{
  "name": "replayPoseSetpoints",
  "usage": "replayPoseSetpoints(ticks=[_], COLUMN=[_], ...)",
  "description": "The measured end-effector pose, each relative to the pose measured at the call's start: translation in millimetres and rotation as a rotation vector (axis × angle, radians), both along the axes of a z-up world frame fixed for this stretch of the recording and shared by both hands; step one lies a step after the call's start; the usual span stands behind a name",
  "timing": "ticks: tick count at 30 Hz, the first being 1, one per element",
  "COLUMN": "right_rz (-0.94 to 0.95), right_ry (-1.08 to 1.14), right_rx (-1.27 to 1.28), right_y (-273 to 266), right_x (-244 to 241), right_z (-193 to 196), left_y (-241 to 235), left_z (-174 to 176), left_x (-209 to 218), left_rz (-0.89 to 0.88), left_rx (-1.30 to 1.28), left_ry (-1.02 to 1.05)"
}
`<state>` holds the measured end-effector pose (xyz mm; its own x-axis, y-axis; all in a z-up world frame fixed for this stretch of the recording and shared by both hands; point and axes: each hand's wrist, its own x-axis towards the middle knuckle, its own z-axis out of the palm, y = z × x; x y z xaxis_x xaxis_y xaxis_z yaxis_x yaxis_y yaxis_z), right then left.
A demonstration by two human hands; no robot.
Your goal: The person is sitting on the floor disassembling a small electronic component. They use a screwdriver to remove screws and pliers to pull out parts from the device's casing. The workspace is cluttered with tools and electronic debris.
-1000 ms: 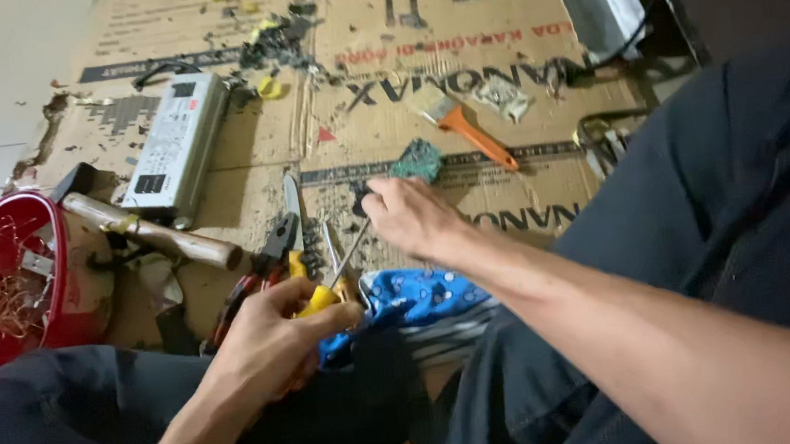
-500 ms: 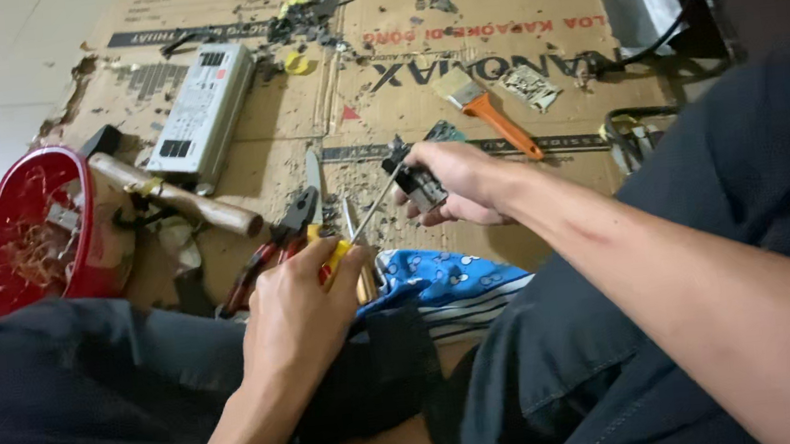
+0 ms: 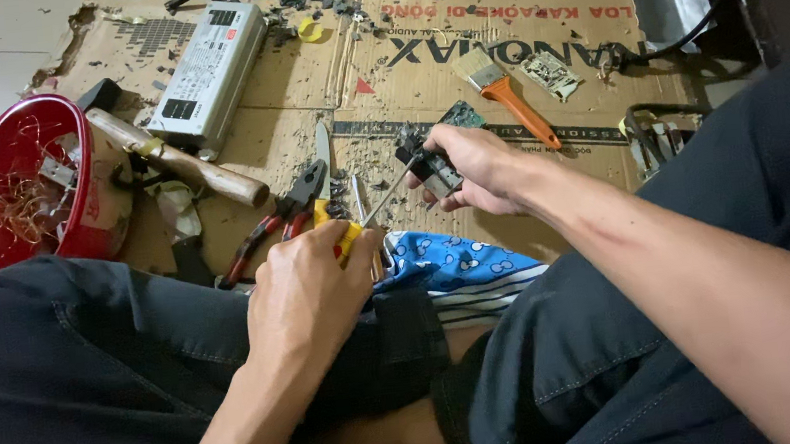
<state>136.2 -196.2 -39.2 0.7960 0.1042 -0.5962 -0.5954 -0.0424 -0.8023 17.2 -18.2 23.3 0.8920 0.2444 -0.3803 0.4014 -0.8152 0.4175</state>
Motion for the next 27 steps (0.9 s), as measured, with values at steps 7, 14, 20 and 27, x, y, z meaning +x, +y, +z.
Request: replayPoseSetpoints(ticks=[7,14,20,27], right_rz=[-0.007,0.024,0.251,0.266], right_ry=[-0.007,-0.036,-0.227,-0.334], right_rx=[-0.011,-0.057,-0.431,-0.461], right_y=[0.1,2.5,-14.8,-11.1], right_x=[0.6,-4.9,31.3,17.0], right_z=[-0.2,4.9,-70.4,-44.4], left_y=[-1.1,1.8,5.9,9.6], left_z=[2.9,-7.2,-16.1,-24.8], left_x=[-1.9,1.8,2.6,7.8], left_rz=[0.001,-0.029,-0.169,-0.060], left_rx=[-0.028,0.011,0.024,-0.140], left_ry=[-0.008,-0.020,-0.123,-0.313])
